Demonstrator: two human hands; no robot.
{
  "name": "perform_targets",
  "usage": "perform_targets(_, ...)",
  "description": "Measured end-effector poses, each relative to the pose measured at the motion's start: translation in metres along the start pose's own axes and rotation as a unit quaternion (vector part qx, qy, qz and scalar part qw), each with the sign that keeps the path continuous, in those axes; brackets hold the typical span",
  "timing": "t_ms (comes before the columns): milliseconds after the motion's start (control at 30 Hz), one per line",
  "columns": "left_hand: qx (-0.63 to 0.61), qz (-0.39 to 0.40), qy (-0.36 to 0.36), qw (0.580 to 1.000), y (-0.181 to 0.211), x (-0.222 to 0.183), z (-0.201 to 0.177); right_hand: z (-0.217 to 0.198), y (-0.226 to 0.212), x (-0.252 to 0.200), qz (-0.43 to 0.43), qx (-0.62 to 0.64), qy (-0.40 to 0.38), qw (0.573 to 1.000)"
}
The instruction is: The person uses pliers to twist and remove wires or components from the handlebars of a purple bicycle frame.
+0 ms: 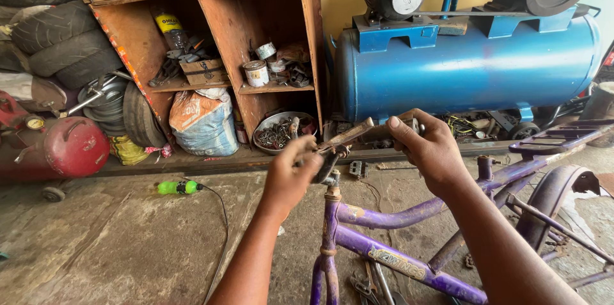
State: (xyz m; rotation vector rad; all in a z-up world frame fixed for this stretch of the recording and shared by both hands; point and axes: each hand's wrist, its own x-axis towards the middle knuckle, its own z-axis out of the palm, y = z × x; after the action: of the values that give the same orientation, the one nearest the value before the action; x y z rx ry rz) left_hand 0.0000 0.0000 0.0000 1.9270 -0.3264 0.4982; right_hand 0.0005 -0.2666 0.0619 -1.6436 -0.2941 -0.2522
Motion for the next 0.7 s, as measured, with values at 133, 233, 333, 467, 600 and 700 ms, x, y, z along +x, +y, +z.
perform_targets(133,0.163,0.002,0.018,0.986,0.007,-0.011,0.003,0.003,-0.013,-0.013,0.023,-0.024,0.02,0.999)
perform_targets(233,0.109,-0.003,0.079,0.991,-0.002,-0.008,-0.011,0.001,-0.019,-0.018,0.014,-0.013,0.019,1.0)
perform_targets(333,0.153,0.015,0.195,0.969,-0.01,-0.002,-0.052,0.003,-0.022,-0.022,-0.008,-0.001,0.014,1.0)
perform_targets(467,0.304,0.069,0.207,0.927,0.03,-0.011,-0.06,0.002,-0.03,-0.027,0.003,-0.079,0.028,0.996)
perform_targets(600,0.226,0.203,0.061,0.951,0.094,-0.015,-0.008,0.005,-0.032,-0.032,-0.043,-0.052,0.028,0.997)
perform_targets(700,0.229,0.149,-0.026,0.962,0.116,-0.012,0.021,-0.001,-0.031,-0.035,-0.021,-0.09,0.026,0.995)
